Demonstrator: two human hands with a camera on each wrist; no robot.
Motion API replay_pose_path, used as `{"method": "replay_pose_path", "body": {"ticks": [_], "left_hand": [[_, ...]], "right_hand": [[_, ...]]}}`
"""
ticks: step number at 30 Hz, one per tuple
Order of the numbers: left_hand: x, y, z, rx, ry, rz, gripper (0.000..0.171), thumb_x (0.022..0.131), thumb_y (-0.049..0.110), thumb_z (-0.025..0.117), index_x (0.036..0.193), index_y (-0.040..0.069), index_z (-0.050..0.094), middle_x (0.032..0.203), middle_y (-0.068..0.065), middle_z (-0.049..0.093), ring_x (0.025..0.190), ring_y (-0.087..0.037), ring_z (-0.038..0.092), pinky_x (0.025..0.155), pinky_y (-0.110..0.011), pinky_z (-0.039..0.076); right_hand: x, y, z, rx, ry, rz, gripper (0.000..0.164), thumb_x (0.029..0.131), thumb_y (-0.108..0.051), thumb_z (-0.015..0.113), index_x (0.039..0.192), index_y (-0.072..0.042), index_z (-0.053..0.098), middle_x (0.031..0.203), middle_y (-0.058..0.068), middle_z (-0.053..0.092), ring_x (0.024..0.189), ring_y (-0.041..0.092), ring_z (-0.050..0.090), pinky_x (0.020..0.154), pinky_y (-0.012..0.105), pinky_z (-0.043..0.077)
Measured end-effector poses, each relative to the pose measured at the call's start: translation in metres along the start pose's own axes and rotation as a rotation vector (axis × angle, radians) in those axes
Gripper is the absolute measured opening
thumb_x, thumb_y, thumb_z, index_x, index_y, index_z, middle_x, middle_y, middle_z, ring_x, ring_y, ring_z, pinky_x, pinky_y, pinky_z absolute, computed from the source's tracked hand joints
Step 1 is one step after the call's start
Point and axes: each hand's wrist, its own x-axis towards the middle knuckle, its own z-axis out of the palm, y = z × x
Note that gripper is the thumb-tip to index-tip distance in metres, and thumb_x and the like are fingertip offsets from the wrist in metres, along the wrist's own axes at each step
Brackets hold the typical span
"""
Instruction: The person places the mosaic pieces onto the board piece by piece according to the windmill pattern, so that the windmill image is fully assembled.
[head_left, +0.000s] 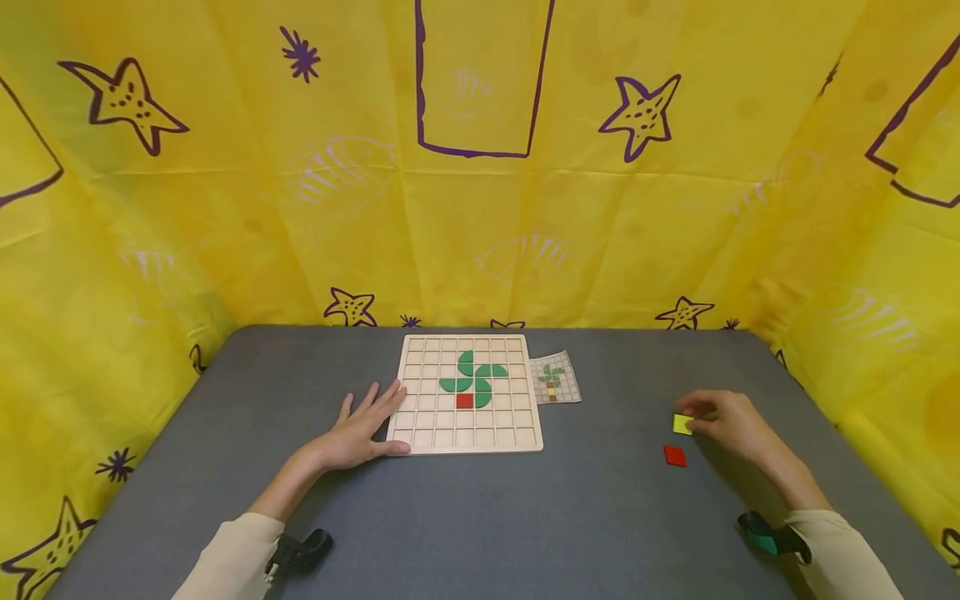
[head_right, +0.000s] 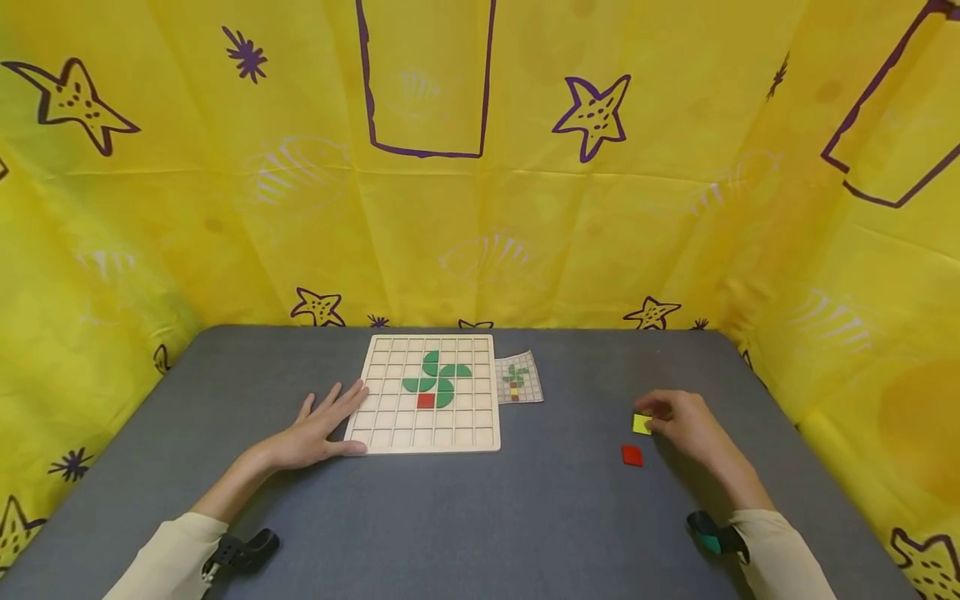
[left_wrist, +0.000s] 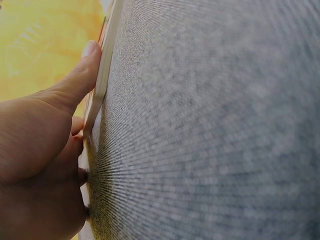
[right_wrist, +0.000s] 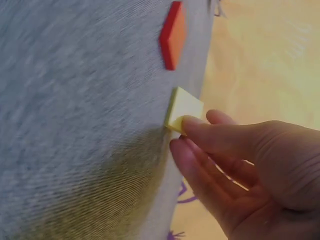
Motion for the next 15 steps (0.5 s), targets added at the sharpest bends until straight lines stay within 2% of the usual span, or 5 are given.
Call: {"method": "replay_pose_path", "body": {"ticks": [3,8,15], "left_hand": [[-0.001,0.001,-0.001,0.014,-0.002,-0.012,0.097,0.087,0.051,0.068,0.156,0.003,0.019,0.162,-0.021,0.009,0.144,-0.051,-0.005,0.105,-0.069,-0.015],[0.000,0.000,-0.001,0.016,-0.004,-0.020,0.097,0.087,0.050,0.068,0.156,0.004,0.018,0.162,-0.020,0.009,0.145,-0.050,-0.005,0.106,-0.068,-0.015],[0.001,-0.004,0.002,0.018,0.004,-0.016,0.099,0.085,0.055,0.068,0.156,0.005,0.019,0.163,-0.017,0.009,0.146,-0.048,-0.004,0.106,-0.067,-0.015]], "right_hand": [[0.003,-0.004,-0.002,0.002,0.028,-0.016,0.021,0.081,0.004,0.075,0.101,0.000,0.073,0.086,0.004,0.071,0.075,0.018,0.068,0.065,0.026,0.055],[0.007,-0.011,-0.005,-0.009,0.068,-0.059,0.021,0.079,0.005,0.076,0.100,0.001,0.073,0.083,0.001,0.070,0.072,0.011,0.066,0.064,0.024,0.055],[0.011,-0.024,-0.007,0.002,0.065,-0.069,0.022,0.080,0.003,0.077,0.101,0.001,0.073,0.085,0.001,0.071,0.074,0.012,0.066,0.066,0.025,0.055]]}}
